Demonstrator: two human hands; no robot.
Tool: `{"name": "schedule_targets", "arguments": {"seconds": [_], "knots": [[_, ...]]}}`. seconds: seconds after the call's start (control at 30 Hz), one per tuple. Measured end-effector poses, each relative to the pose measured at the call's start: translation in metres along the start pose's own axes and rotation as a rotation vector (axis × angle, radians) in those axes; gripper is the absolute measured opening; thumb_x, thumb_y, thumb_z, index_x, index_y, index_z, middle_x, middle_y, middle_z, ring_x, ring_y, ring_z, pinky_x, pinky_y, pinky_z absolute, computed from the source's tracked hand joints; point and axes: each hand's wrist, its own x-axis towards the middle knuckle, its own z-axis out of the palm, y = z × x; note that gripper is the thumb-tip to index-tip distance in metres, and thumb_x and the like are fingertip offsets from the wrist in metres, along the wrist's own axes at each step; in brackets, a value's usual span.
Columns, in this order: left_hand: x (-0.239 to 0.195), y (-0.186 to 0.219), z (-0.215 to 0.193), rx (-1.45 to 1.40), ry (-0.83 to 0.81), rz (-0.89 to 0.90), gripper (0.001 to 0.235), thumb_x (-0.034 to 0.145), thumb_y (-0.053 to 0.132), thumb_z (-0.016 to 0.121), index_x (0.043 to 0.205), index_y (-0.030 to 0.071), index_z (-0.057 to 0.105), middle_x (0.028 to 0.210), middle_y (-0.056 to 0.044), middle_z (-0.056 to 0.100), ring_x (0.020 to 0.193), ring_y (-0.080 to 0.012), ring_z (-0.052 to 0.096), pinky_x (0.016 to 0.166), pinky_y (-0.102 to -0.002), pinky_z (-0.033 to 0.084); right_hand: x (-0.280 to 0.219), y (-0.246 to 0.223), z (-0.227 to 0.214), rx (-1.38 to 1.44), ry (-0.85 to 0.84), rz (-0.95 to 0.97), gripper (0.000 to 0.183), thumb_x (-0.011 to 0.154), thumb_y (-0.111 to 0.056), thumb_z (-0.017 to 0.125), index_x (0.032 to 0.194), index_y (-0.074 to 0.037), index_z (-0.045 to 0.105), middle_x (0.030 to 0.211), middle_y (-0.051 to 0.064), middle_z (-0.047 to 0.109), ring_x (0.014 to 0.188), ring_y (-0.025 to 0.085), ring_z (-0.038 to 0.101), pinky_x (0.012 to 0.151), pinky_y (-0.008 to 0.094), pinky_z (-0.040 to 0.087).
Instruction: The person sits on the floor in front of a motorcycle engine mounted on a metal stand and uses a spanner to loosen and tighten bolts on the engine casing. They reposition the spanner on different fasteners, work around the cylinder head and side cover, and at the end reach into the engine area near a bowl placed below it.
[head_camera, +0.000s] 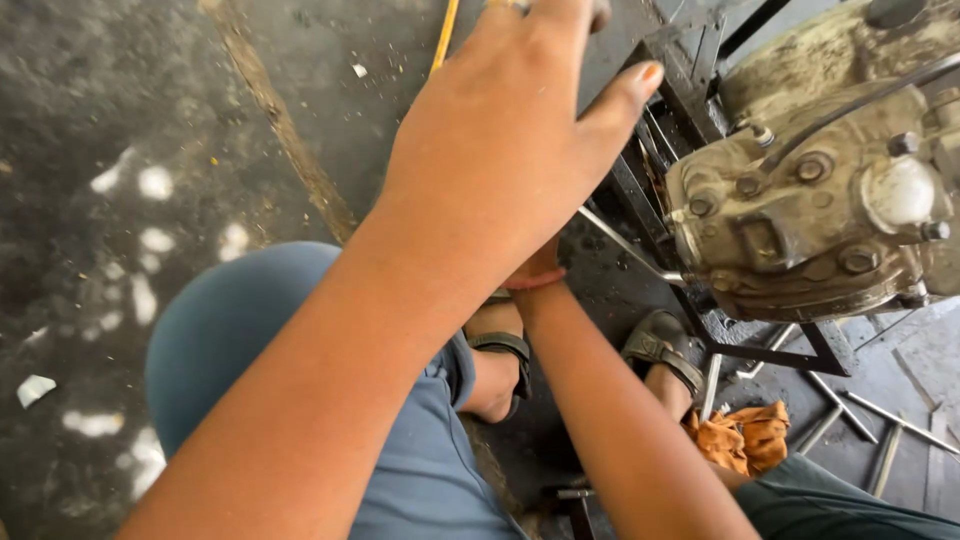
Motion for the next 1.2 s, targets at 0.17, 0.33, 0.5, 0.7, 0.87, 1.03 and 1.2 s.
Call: {"name": "schedule_targets", "arguments": {"seconds": [0.17,0.33,0.5,0.7,0.87,1.03,1.2], "knots": [[0.007,0.004,0.032,-0.004,0.014,0.072,0.039,0.095,0.041,0.071,0.112,0.007,0.065,0.1,-0.016,0.072,0.09,-0.0377,0.072,0.073,-0.049,0.056,0.026,0.036,-0.093,-0.262,0.04,-0.073,0.042,0.104,-0.037,0.054,0.124,0.0,0.056,0.117,0.017,0.068,0.106,0.029,0.067,0.087,0.04,0.055],[0.006,0.011,0.053,0.005,0.046,0.147,0.034,0.094,0.039,0.071,0.103,0.006,0.068,0.087,-0.014,0.073,0.081,-0.0353,0.073,0.069,-0.046,0.058,0.009,0.051,-0.175,-0.473,0.051,-0.157,0.042,0.101,-0.036,0.056,0.123,0.0,0.055,0.118,0.016,0.07,0.108,0.029,0.07,0.087,0.038,0.058],[0.004,0.038,0.059,-0.066,0.003,0.13,0.028,0.093,0.035,0.069,0.098,0.007,0.069,0.084,-0.01,0.074,0.073,-0.0281,0.074,0.06,-0.041,0.058,-0.15,0.03,-0.309,-1.814,-0.299,0.123,0.035,0.097,-0.041,0.053,0.089,-0.01,0.067,0.076,0.022,0.069,0.078,0.046,0.066,0.075,0.057,0.051],[-0.002,0.058,0.082,-0.036,-0.073,0.141,0.02,0.093,0.031,0.064,0.095,0.013,0.07,0.083,-0.003,0.074,0.077,-0.0216,0.076,0.066,-0.039,0.058,-0.159,-0.03,-0.239,-1.71,-0.348,0.327,0.041,0.102,-0.04,0.052,0.084,-0.005,0.063,0.074,0.019,0.068,0.076,0.039,0.067,0.07,0.05,0.053],[-0.048,0.053,0.076,0.049,-0.46,-0.049,0.024,0.089,0.028,0.064,0.092,0.007,0.074,0.092,-0.017,0.072,0.088,-0.0373,0.072,0.074,-0.05,0.057,-0.197,-0.167,-0.275,-1.524,-0.17,0.488,0.042,0.102,-0.038,0.059,0.078,-0.004,0.063,0.07,0.014,0.063,0.069,0.028,0.062,0.067,0.04,0.052],[-0.119,0.043,0.137,-0.105,-0.618,-0.465,0.03,0.095,0.032,0.065,0.11,0.007,0.074,0.103,-0.021,0.072,0.099,-0.0395,0.067,0.082,-0.049,0.052,-0.238,-0.199,-0.29,-1.342,-0.047,0.595,0.044,0.102,-0.037,0.064,0.074,-0.003,0.063,0.066,0.009,0.059,0.064,0.018,0.058,0.065,0.031,0.052],[-0.14,0.047,0.179,-1.219,-0.232,-0.947,0.023,0.102,0.015,0.056,0.12,0.003,0.062,0.103,-0.001,0.07,0.083,-0.009,0.066,0.072,-0.025,0.054,-0.25,-0.212,-0.246,-1.321,-0.147,0.608,0.035,0.102,-0.039,0.062,0.084,-0.009,0.062,0.065,0.003,0.06,0.064,0.014,0.061,0.063,0.027,0.051]]}}
